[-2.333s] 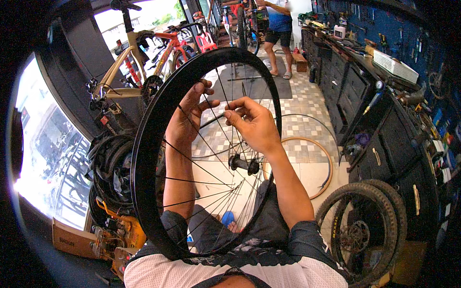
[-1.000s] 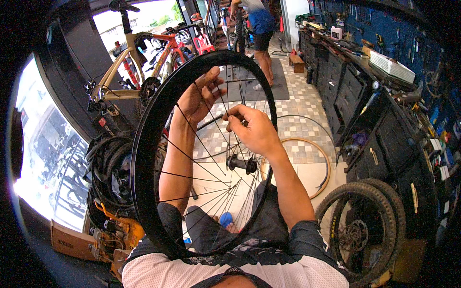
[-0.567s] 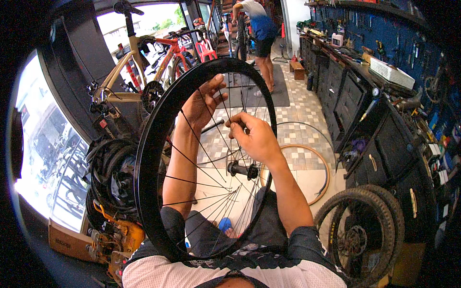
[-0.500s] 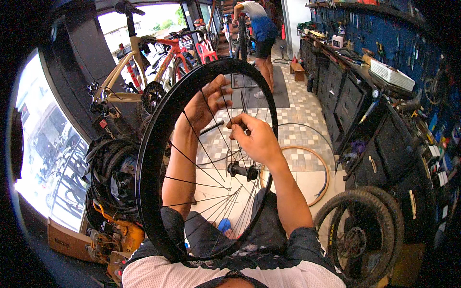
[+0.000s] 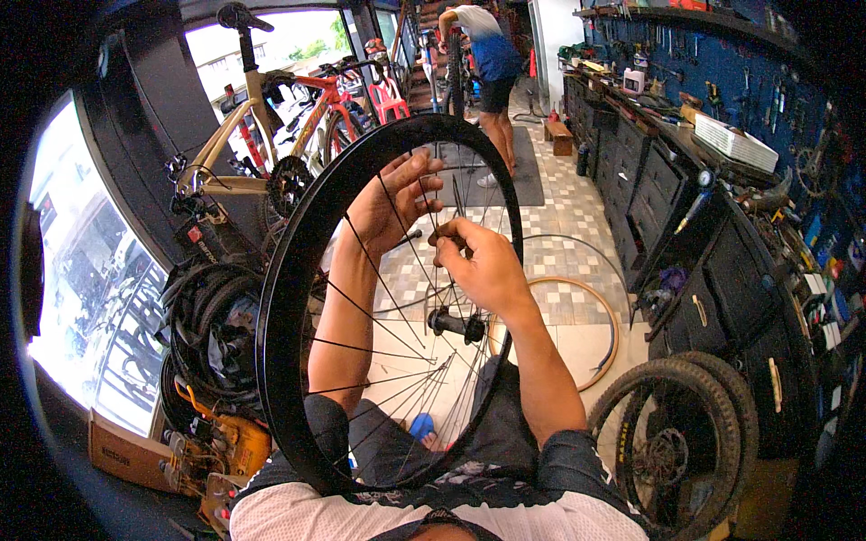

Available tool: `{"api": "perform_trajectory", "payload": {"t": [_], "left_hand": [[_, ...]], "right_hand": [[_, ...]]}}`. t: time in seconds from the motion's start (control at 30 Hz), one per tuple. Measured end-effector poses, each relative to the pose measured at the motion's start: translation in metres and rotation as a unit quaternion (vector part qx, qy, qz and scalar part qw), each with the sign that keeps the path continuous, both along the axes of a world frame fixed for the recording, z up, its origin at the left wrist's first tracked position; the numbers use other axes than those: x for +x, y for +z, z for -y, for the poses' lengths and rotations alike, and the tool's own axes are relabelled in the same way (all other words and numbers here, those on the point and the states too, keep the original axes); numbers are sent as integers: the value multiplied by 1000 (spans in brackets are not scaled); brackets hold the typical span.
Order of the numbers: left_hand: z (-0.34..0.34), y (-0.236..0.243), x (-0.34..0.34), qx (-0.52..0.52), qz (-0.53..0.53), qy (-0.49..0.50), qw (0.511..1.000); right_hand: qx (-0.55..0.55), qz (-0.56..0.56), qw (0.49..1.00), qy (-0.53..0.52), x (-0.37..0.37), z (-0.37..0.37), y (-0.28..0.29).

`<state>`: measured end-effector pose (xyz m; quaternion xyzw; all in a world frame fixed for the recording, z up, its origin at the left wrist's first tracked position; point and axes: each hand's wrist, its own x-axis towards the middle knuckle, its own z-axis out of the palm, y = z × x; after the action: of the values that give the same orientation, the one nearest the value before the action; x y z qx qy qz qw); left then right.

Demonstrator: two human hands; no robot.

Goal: The person laces a bicycle wheel by inserting spokes through the rim and hub, threading them through existing spokes, and tightening them by hand. The person rotates the wheel to access different spoke holes and continues the lacing process.

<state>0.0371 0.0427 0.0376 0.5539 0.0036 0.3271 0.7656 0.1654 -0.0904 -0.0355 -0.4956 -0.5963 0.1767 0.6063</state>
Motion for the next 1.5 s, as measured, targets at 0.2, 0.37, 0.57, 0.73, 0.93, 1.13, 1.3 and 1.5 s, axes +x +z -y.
{"api": "perform_trajectory", "payload": {"t": [0.2,0.37,0.57,0.73,0.93,1.13,1.3,1.5], "left_hand": [[-6,-9,-2,13,63,16,998],[-15,-4,5,-39,45,-6,998],[-17,-19,0,-16,89,-50,995],[-25,-26,6,-13,125,-23,992],[-1,-5,-1,2,31,-20,999],[-7,-9,6,-37,66,29,997],[-22,-4,-4,-76,82,-5,994],[-2,-19,-18,-33,11,174,984]], "right_hand": [[31,36,997,-55,-5,-1,2],[39,53,989,-132,-20,1,17],[37,68,986,-149,-17,1,15],[36,80,984,-156,-18,1,17],[37,101,978,-180,-15,0,14],[70,176,949,-253,-22,3,13],[87,94,960,-250,-19,22,0],[153,178,962,-140,-26,33,-5]]}}
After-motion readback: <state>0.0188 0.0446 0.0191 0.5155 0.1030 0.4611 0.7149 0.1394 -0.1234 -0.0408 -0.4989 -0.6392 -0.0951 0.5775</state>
